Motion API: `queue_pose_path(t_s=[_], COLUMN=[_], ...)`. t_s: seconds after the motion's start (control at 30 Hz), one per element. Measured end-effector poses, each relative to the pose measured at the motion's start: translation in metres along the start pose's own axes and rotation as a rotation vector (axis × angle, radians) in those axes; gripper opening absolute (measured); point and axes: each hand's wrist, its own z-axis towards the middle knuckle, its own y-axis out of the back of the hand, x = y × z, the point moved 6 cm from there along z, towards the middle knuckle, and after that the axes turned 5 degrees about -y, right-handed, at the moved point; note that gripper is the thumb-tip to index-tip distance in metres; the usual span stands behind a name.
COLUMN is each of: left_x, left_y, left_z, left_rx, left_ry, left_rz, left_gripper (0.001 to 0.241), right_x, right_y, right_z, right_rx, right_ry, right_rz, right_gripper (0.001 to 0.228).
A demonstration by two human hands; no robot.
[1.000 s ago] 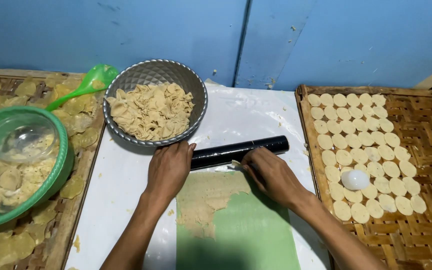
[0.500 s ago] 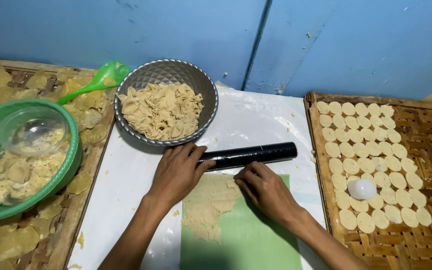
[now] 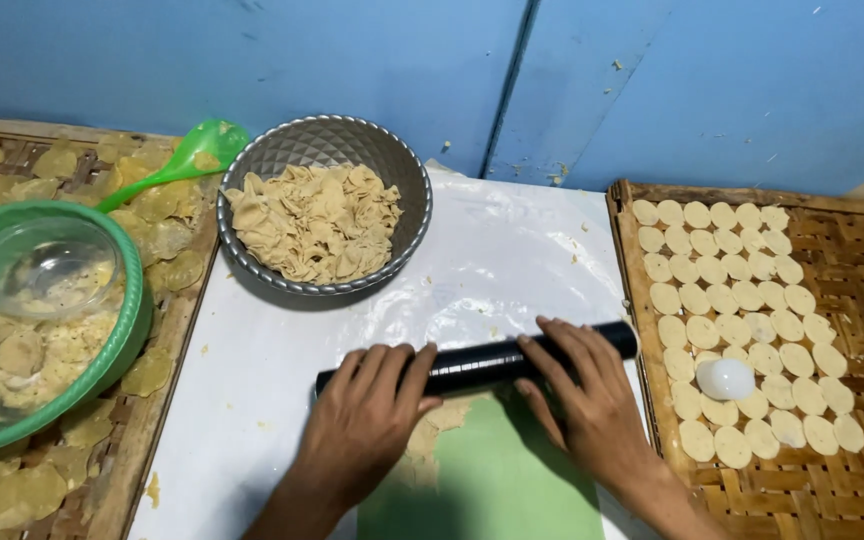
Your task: Rolling out dough with a rolling pin and arranging small circular snack pieces on a tray.
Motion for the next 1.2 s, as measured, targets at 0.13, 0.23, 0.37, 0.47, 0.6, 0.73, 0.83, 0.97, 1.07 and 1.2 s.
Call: queue_pose_path(t_s=[0.13,0.23,0.37,0.47,0.6,0.73,0.83,0.97,1.07,1.2], left_x=[-0.011,-0.012,-0.006,0.014,0.007,-0.002,0.015,0.04,0.058,0.058], left_y=[-0.031,-0.05,-0.046,-0.068,-0.046,-0.049,-0.058,-0.081,-0.092,-0.083], left_z=[-0.026,-0.03,-0.011,0.006,0.007,-0.007,0.008,0.023,0.034,0.039], left_rx=[0.058,0.118,0.04,0.094,0.032,0.082,0.067,0.041,0.153,0.094], left_ry=[0.004,0.07,0.169,0.232,0.192,0.196,0.184,0.208,0.276,0.229], left_rz=[0.023,-0.086,0.049,0.065,0.066,0.041,-0.021,0.024,-0.131,-0.151], left_gripper=[0.053,0.056,0.062,0.066,0.063,0.066,0.064,0.068,0.072,0.063], right_x=[0.011,0.013,0.001,-0.009,-0.005,0.004,-0.008,-0.027,-0.04,-0.056], right_y=[-0.019,-0.025,-0.04,-0.049,-0.05,-0.04,-0.053,-0.074,-0.083,-0.096], right_z=[-0.021,-0.012,0.004,0.021,0.012,0.001,0.016,0.037,0.058,0.074], right_rx=[0.148,0.181,0.227,0.253,0.261,0.233,0.271,0.37,0.538,0.735], right_ry=[-0.07,-0.075,-0.044,-0.06,-0.067,-0.074,-0.099,-0.165,-0.286,-0.41], right_rz=[0.067,0.062,0.009,-0.028,-0.063,-0.037,-0.025,-0.069,-0.072,-0.027], right_gripper=[0.053,0.05,0.053,0.055,0.06,0.056,0.059,0.059,0.059,0.061])
